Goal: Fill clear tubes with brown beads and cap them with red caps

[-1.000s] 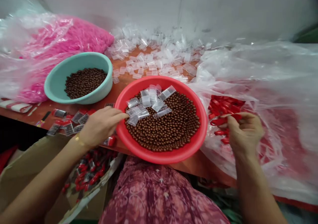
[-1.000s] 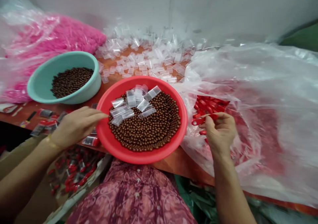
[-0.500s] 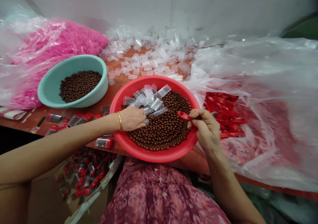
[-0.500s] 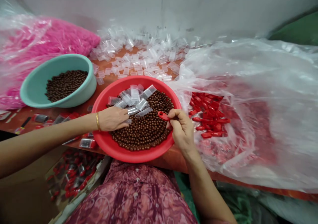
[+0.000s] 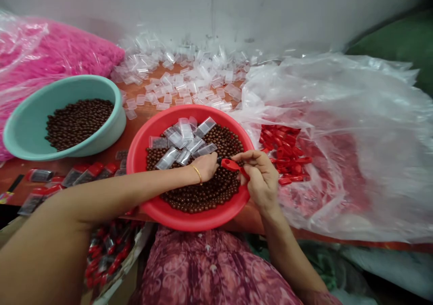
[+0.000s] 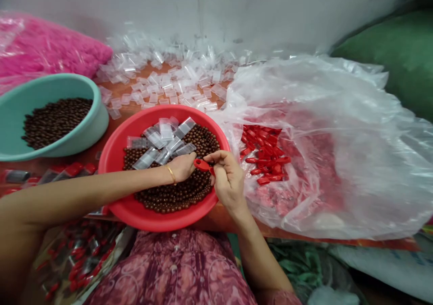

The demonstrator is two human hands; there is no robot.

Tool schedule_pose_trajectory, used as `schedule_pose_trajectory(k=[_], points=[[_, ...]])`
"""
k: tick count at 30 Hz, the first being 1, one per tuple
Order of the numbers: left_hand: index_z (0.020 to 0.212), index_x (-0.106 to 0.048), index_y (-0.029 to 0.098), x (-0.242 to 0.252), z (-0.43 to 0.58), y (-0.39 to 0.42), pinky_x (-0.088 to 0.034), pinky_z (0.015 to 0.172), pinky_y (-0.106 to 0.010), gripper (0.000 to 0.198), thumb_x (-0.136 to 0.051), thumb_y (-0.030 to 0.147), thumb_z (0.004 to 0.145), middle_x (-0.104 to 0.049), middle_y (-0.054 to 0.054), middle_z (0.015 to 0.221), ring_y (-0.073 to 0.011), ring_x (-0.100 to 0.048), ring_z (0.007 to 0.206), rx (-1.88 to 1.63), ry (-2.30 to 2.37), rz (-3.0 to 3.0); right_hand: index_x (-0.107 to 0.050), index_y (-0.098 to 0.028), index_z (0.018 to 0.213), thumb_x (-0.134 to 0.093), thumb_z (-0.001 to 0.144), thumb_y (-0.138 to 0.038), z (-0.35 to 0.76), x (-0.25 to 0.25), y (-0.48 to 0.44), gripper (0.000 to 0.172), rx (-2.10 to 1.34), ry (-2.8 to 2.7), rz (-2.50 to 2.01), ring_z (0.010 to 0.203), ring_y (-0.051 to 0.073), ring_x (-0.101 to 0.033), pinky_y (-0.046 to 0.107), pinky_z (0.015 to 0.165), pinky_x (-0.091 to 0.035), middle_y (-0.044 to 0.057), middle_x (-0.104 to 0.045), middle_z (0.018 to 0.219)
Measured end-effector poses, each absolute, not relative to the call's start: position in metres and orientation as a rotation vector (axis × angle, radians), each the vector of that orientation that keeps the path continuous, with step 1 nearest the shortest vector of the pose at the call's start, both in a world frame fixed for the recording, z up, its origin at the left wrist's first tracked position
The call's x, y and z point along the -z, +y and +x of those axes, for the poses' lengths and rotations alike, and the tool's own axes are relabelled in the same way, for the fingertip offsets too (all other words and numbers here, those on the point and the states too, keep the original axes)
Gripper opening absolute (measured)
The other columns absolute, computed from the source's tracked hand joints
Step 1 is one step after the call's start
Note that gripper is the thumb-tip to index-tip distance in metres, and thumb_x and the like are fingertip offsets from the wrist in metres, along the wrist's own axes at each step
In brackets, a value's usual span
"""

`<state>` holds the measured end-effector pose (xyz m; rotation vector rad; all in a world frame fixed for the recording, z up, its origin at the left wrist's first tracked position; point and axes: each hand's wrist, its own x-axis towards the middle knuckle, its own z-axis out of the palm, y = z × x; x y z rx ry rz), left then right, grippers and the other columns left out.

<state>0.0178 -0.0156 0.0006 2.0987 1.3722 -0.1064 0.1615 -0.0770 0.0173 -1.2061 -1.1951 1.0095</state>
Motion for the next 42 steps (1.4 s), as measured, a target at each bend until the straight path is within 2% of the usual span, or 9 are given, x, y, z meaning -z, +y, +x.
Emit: schedule_pose_trajectory(k=[3,8,11,14,19,25,32,39,42], points=[[0.099,-0.051,0.01,0.005,0.028,-0.006,-0.048,0.072,-0.031,0.019,-0.046,0.023,0.086,-0.064,-0.012,0.094,-0.023,-0.062,0.087,0.007,1.407,2.017,-0.053,-0.021,0.091,-0.041,0.077,-0.011,0.16,-0.018,-0.076,0.021,-1.007,-1.138,-1.201,0.041,0.005,-0.045,0.021,0.043,-0.04,-0.001,-0.064,0.085],[0.1,-0.054,0.012,0.011,0.015,-0.006,-0.047,0.068,-0.025,0.024,-0.054,0.026,0.081,-0.063,-0.006,0.096,-0.0154,-0.058,0.083,-0.483,1.208,1.489,-0.056,-0.022,0.096,-0.048,0.08,-0.018,0.165,-0.017,-0.07,0.019,-0.965,-1.024,-1.101,0.052,0.006,-0.049,0.021,0.052,-0.042,-0.002,-0.058,0.078],[0.1,-0.057,0.013,0.003,0.0,-0.01,-0.046,0.077,-0.027,0.035,-0.065,0.034,0.072,-0.063,-0.006,0.102,-0.0151,-0.057,0.089,-0.654,1.001,1.229,-0.054,-0.025,0.11,-0.055,0.08,-0.027,0.173,-0.019,-0.067,0.03,-1.053,-1.042,-1.086,0.062,0.008,-0.05,0.023,0.06,-0.045,-0.001,-0.056,0.082],[0.097,-0.056,0.013,-0.012,-0.013,-0.017,-0.044,0.087,-0.031,0.043,-0.074,0.034,0.064,-0.063,-0.005,0.098,-0.0144,-0.058,0.091,-0.696,0.879,1.096,-0.053,-0.026,0.115,-0.06,0.076,-0.032,0.18,-0.027,-0.066,0.041,-1.237,-1.109,-1.073,0.063,0.01,-0.05,0.025,0.06,-0.046,0.0,-0.057,0.083],[0.09,-0.049,0.014,-0.029,-0.021,-0.032,-0.047,0.081,-0.03,0.039,-0.076,0.025,0.063,-0.063,-0.002,0.085,-0.0113,-0.06,0.08,-0.603,0.79,0.996,-0.056,-0.021,0.109,-0.057,0.077,-0.029,0.177,-0.041,-0.065,0.033,-1.515,-1.291,-1.101,0.059,0.01,-0.05,0.023,0.058,-0.045,-0.001,-0.057,0.071],[0.091,-0.047,0.014,-0.029,-0.014,-0.036,-0.045,0.068,-0.023,0.042,-0.075,0.022,0.061,-0.056,0.003,0.075,-0.0078,-0.053,0.068,-0.592,0.699,1.096,-0.052,-0.021,0.108,-0.048,0.08,-0.018,0.154,-0.038,-0.063,0.028,-0.978,-1.574,-1.148,0.096,0.015,-0.058,0.031,0.087,-0.047,0.006,-0.061,0.107],[0.083,-0.044,0.015,-0.03,-0.014,-0.037,-0.039,0.054,-0.022,0.028,-0.063,0.033,0.072,-0.046,0.006,0.066,-0.0062,-0.044,0.054,-0.634,0.694,1.317,-0.044,-0.018,0.129,-0.036,0.083,-0.008,0.149,-0.028,-0.061,0.048,-0.453,-1.975,-1.165,0.11,0.019,-0.057,0.038,0.096,-0.045,0.012,-0.059,0.12],[0.084,-0.044,0.015,-0.035,-0.014,-0.034,-0.036,0.05,-0.019,0.024,-0.061,0.028,0.072,-0.044,0.007,0.065,-0.0052,-0.041,0.053,-0.652,0.74,1.338,-0.048,-0.021,0.127,-0.039,0.089,-0.022,0.149,-0.036,-0.065,0.039,-0.511,-1.933,-1.143,0.111,0.02,-0.056,0.039,0.096,-0.045,0.01,-0.06,0.12],[0.087,-0.045,0.015,-0.037,-0.014,-0.035,-0.038,0.05,-0.019,0.024,-0.06,0.025,0.072,-0.045,0.007,0.066,-0.0054,-0.042,0.052,-0.629,0.729,1.335,-0.055,-0.022,0.118,-0.04,0.09,-0.027,0.145,-0.036,-0.065,0.032,-0.63,-1.728,-1.186,0.097,0.017,-0.061,0.034,0.087,-0.05,0.007,-0.065,0.108]])
